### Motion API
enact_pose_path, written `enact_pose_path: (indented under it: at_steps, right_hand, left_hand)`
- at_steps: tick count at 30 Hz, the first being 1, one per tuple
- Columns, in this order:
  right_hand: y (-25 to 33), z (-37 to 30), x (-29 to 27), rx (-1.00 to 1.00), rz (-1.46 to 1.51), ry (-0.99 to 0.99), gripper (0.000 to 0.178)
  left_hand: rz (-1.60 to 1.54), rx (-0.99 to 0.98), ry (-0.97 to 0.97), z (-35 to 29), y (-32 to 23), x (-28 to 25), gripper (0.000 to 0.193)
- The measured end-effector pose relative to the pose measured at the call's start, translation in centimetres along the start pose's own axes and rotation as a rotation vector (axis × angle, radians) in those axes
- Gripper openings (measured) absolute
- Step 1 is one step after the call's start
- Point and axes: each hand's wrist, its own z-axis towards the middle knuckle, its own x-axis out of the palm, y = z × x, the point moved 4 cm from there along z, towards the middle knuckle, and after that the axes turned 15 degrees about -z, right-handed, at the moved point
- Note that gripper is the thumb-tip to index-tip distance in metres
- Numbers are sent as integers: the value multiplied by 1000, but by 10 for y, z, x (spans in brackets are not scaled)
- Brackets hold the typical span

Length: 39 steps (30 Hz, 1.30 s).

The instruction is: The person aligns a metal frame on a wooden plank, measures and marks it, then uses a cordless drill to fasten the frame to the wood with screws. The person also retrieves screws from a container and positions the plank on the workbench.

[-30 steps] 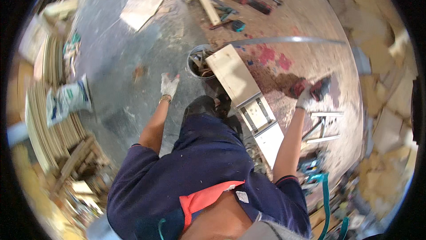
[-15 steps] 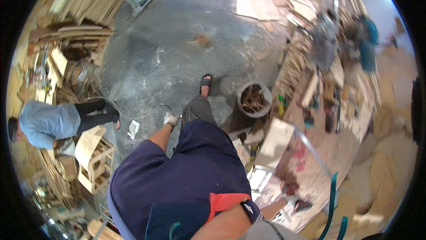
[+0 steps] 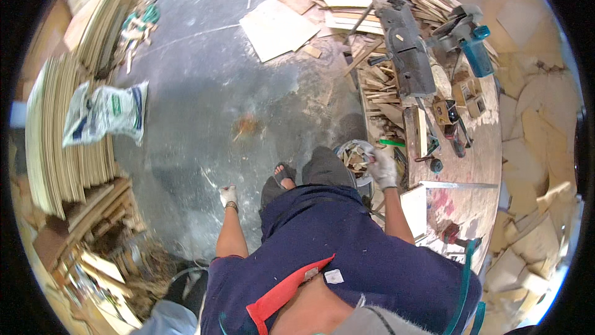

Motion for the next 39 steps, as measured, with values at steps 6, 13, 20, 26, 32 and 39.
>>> enact_pose_path:
  at_steps: [6,13,20,26,32,39]
  right_hand:
    - [22,58,96,32,119,171,22]
    - [-25,133,208,206,89,600,31]
    - [-16,350,239,194,56,325,36]
    - [80,583,130,233,419,275,29]
    - [82,697,105,399,454,165,26]
    - [145,736,78,471,247,350,34]
  left_hand:
    - [-132,129,58,111,-110,40,49]
    - [243,104,192,114,-143,103,67]
    - [282,-63,294,150,-273,185,74]
    - [312,-109,236,230,-352,209,77]
    - [396,-78,290,340,-467,282,81]
    - [220,271,246,483,-767,348,69]
